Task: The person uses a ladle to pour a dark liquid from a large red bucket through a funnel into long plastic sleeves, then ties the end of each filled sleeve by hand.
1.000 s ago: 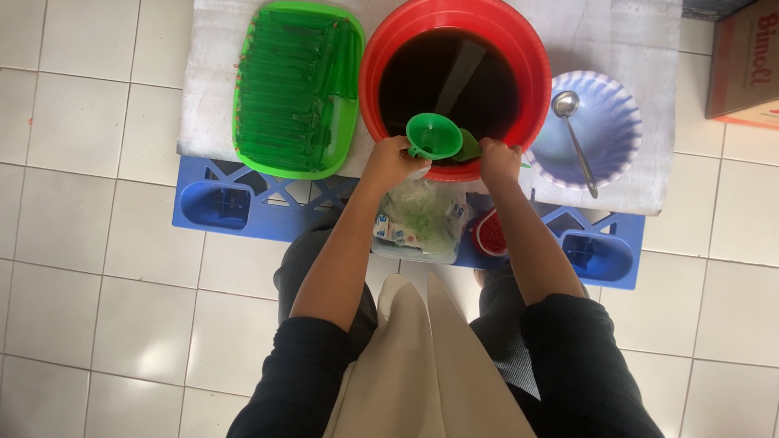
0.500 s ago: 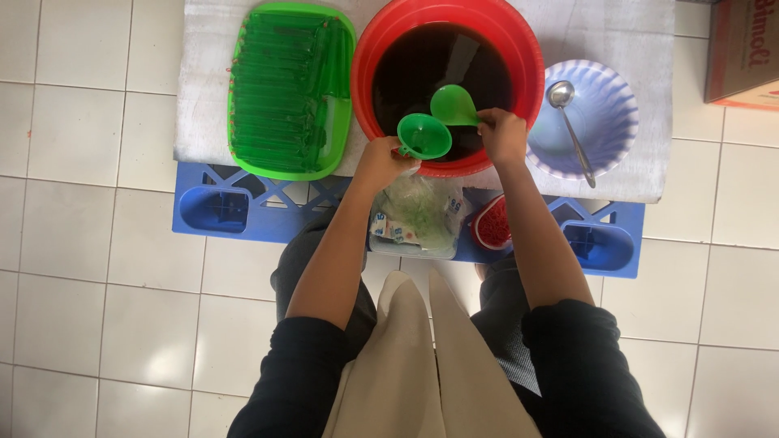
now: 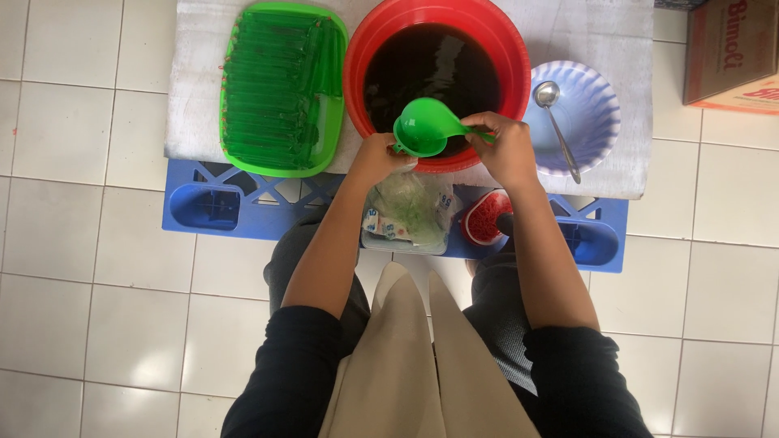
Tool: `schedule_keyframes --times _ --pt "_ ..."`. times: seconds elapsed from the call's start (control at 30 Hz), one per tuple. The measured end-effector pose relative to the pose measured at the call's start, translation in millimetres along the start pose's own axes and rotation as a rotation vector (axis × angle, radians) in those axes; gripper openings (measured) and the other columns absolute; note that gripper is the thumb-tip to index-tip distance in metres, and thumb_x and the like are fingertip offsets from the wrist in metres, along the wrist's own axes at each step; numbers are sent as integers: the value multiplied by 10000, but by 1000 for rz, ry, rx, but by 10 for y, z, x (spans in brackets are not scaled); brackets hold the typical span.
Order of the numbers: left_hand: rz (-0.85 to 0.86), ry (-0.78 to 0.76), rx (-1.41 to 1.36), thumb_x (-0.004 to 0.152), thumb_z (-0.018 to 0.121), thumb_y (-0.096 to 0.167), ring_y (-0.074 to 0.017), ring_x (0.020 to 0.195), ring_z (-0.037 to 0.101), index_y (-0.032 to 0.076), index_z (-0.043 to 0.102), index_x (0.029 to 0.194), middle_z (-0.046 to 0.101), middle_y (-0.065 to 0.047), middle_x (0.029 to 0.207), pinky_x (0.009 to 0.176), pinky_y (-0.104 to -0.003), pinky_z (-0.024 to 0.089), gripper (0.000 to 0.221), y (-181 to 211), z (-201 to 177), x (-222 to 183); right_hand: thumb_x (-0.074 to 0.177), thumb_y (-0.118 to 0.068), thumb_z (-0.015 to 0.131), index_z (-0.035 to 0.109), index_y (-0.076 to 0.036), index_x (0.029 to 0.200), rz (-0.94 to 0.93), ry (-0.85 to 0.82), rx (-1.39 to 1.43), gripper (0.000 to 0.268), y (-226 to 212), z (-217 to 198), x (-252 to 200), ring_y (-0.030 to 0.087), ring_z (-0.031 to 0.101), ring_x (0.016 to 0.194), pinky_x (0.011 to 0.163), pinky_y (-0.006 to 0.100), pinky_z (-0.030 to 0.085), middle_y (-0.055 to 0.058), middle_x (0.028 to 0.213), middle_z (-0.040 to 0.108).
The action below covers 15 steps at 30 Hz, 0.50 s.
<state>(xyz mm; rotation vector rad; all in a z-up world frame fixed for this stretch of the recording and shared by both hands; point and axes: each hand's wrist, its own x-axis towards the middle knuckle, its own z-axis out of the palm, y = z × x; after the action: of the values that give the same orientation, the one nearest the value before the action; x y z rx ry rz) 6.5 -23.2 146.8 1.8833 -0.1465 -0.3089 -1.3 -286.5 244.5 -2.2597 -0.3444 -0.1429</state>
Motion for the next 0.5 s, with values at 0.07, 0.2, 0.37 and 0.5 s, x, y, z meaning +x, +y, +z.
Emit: schedule_keyframes --times 0.07,0.2,0.37,0.5 --pt "8 -3 -4 793 896 227 -235 854 723 90 779 1100 758 -116 1019 895 -394 529 356 -54 14 22 859 70 766 788 -84 1073 -15 15 22 264 -94 -22 1 353 751 922 881 408 568 120 950 781" --pt "27 -14 -27 807 887 210 -297 906 724 89 782 1073 749 -144 1018 874 -400 537 310 41 -9 -31 858 59 796 779 -103 1072 -26 147 64 269 82 68 32 345 753 910 856 413 571 124 934 773" --pt "14 -9 -40 834 871 190 -352 950 717 95 779 1091 749 -155 1056 899 -436 521 289 -39 -19 -17 893 1 755 747 -83 1097 160 164 -72 221 863 396 88 385 738 949 870 477 573 149 985 769" --pt "4 -8 -49 852 839 153 -309 946 693 66 765 1149 734 -171 1124 880 -431 515 319 -103 -8 -2 885 -145 724 760 -300 1082 425 -132 -541 253 1693 1007 99 342 761 921 857 488 597 25 945 772"
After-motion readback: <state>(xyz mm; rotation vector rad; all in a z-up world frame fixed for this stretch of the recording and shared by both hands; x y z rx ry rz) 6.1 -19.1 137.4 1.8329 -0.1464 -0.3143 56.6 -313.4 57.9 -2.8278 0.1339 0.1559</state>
